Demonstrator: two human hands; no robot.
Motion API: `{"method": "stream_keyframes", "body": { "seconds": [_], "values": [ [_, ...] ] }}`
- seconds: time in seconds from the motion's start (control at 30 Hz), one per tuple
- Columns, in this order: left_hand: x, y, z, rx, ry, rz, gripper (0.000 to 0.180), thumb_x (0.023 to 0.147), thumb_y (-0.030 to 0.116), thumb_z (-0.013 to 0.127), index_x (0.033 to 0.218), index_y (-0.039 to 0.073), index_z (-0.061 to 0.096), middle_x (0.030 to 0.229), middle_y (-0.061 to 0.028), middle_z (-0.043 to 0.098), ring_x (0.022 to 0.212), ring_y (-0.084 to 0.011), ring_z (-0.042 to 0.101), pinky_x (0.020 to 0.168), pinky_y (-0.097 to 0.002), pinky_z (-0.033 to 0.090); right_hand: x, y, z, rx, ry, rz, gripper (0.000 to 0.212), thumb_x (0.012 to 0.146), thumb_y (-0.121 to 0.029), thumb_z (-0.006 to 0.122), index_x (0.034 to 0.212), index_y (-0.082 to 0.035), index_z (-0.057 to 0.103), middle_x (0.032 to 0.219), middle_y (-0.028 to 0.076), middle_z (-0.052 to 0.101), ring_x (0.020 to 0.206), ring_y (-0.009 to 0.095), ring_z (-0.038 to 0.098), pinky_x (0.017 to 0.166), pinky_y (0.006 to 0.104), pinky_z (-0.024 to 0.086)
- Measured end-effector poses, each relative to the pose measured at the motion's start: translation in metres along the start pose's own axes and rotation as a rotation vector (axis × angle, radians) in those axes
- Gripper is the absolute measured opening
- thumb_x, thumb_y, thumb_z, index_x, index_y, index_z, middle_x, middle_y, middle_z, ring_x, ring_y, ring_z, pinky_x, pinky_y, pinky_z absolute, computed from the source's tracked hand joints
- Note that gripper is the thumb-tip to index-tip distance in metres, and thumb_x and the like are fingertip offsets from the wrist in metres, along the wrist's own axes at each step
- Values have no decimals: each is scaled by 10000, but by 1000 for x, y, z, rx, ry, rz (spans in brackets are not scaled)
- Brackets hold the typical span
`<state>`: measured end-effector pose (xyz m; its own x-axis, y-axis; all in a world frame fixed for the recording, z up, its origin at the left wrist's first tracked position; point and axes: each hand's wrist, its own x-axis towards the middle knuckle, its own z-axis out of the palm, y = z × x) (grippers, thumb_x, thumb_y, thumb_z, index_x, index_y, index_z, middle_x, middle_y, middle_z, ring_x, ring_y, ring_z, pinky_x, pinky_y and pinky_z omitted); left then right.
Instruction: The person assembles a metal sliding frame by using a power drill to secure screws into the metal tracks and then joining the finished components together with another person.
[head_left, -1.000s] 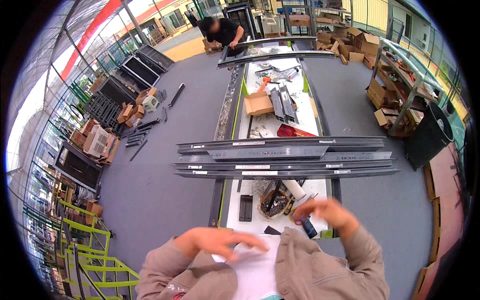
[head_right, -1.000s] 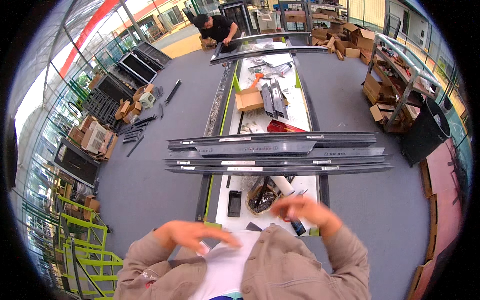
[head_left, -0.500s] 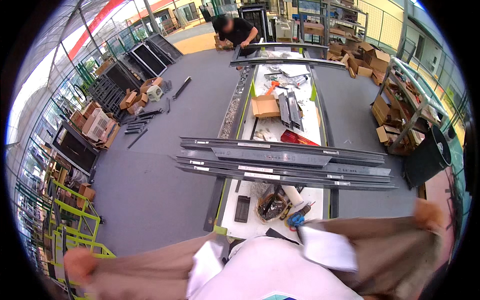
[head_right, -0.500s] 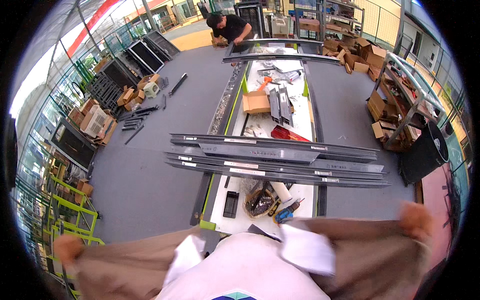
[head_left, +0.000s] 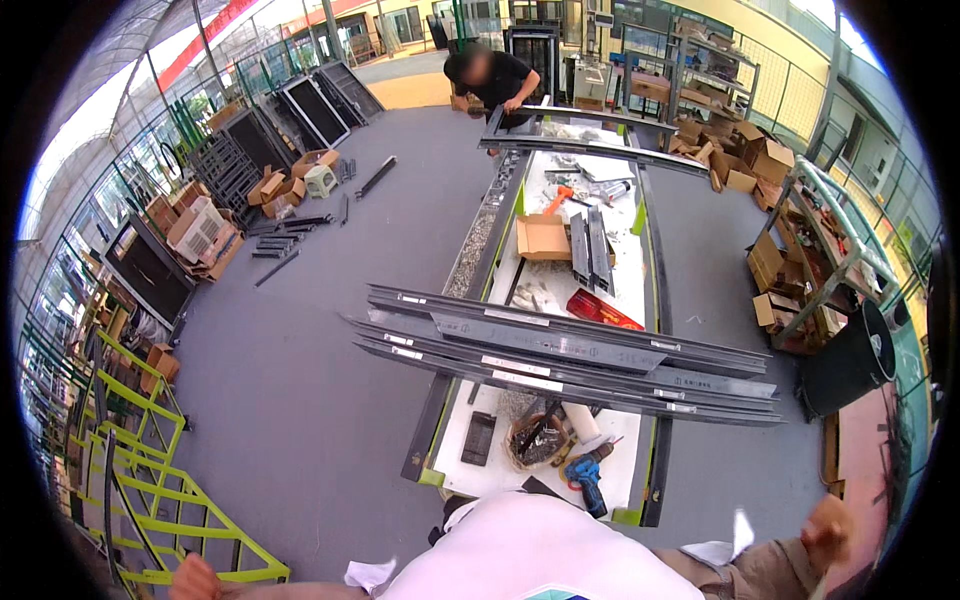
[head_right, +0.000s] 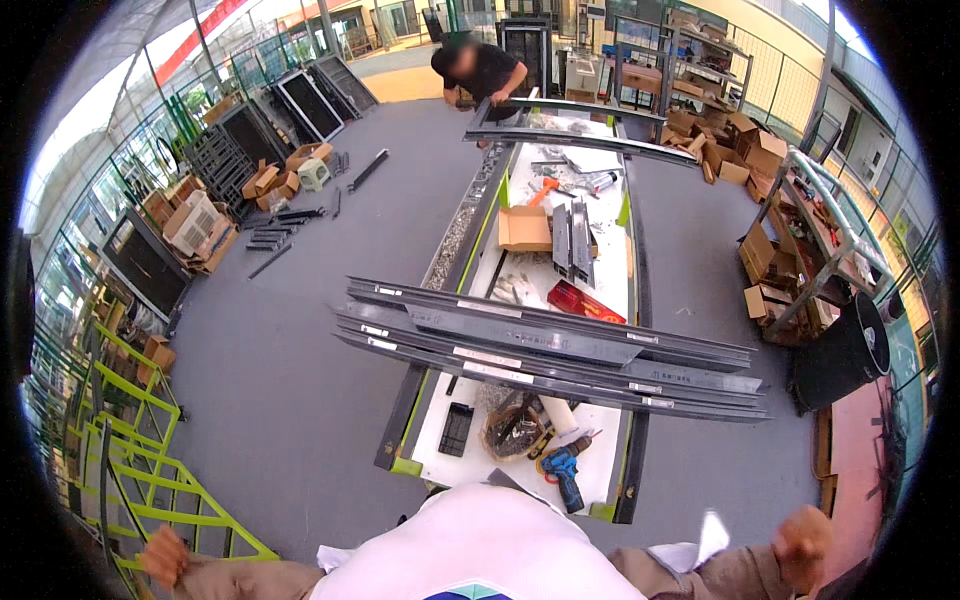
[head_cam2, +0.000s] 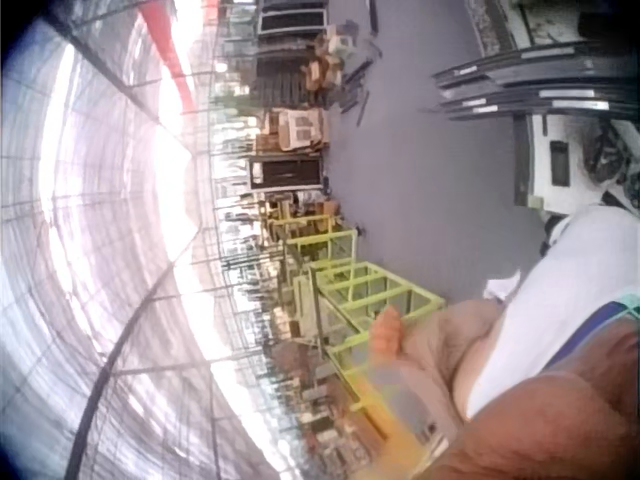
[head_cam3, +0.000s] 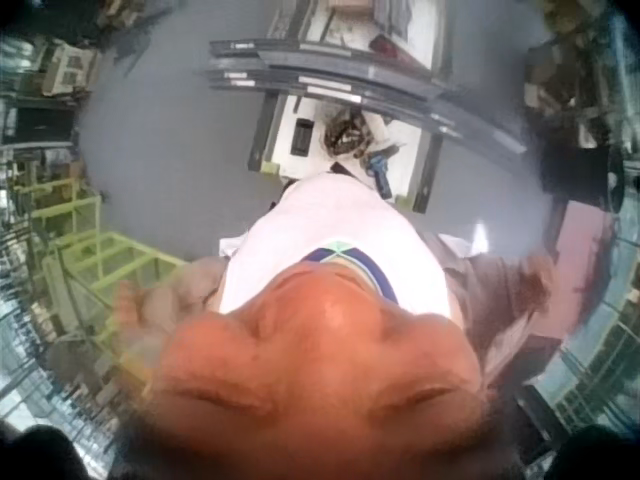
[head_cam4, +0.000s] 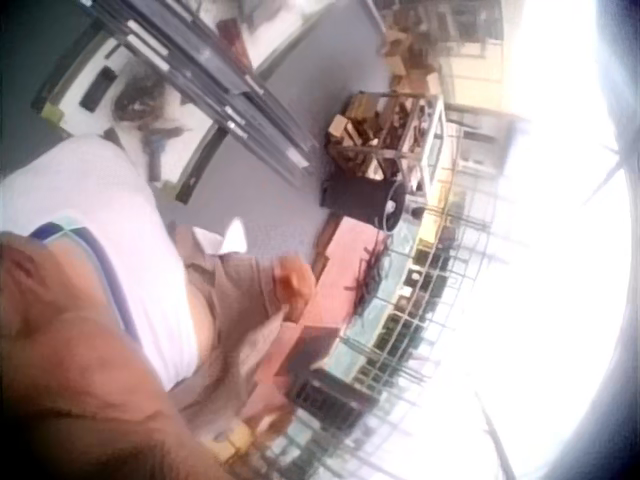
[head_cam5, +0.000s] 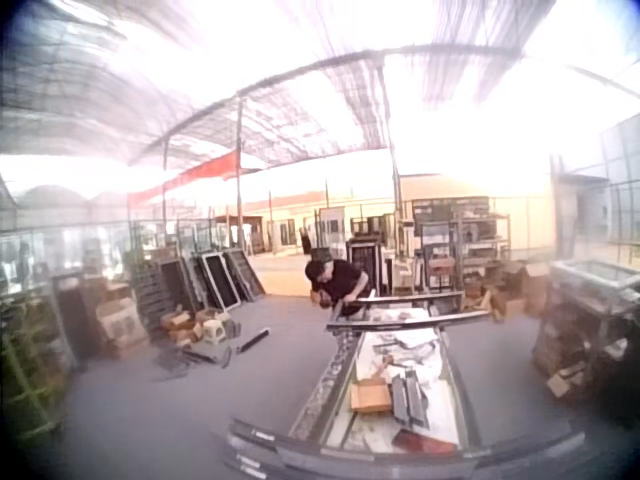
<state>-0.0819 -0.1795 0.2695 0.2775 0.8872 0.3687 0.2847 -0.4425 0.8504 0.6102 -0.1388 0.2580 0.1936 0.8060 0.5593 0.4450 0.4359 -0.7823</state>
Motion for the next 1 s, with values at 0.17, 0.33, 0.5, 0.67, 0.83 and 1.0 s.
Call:
{"method": "stream_keyframes", "body": {
  "seconds": [0.17,0.33,0.5,0.67,0.83,1.0],
  "values": [
    [-6,7,-2,84,137,8,211,861,245,732,993,85,769,996,-52,724,903,-248,656,842,-452,472,11,27,89,-158,-117,456,229,987,-137,634,1102,47,706,837,106,707,734,201,674,691,311,529],
    [-5,23,14,146,80,5,187,856,216,727,990,92,767,1003,-46,726,912,-242,662,856,-465,474,30,8,163,-296,-788,507,371,926,-146,710,1225,73,686,1002,153,768,860,233,724,783,327,560],
    [32,61,-9,9,-687,30,243,907,197,666,1102,104,776,1068,-60,725,1000,-248,682,977,-457,428,62,14,121,529,-1344,203,502,905,-321,770,1355,-115,682,1184,156,747,1006,294,711,816,406,560],
    [60,88,-22,-200,-913,110,316,966,197,602,1229,108,753,1138,-66,726,1007,-232,688,1006,-429,380,78,-79,152,694,-1604,-305,404,972,-377,698,1130,-6,721,1040,152,718,875,363,664,728,477,483],
    [46,81,-32,125,-820,205,359,956,87,624,1292,133,743,1164,-28,735,986,-183,690,870,-324,469,83,-71,115,607,-1818,-473,331,935,-321,734,1010,1,724,1112,175,719,825,336,639,683,436,449],
    [5,80,-23,122,-744,-119,419,874,77,688,1279,177,725,1158,-22,684,1042,-257,642,891,-421,448,111,-74,103,504,-1546,-538,301,920,-297,741,984,-4,721,1115,178,718,822,334,637,682,434,449]
  ]
}}
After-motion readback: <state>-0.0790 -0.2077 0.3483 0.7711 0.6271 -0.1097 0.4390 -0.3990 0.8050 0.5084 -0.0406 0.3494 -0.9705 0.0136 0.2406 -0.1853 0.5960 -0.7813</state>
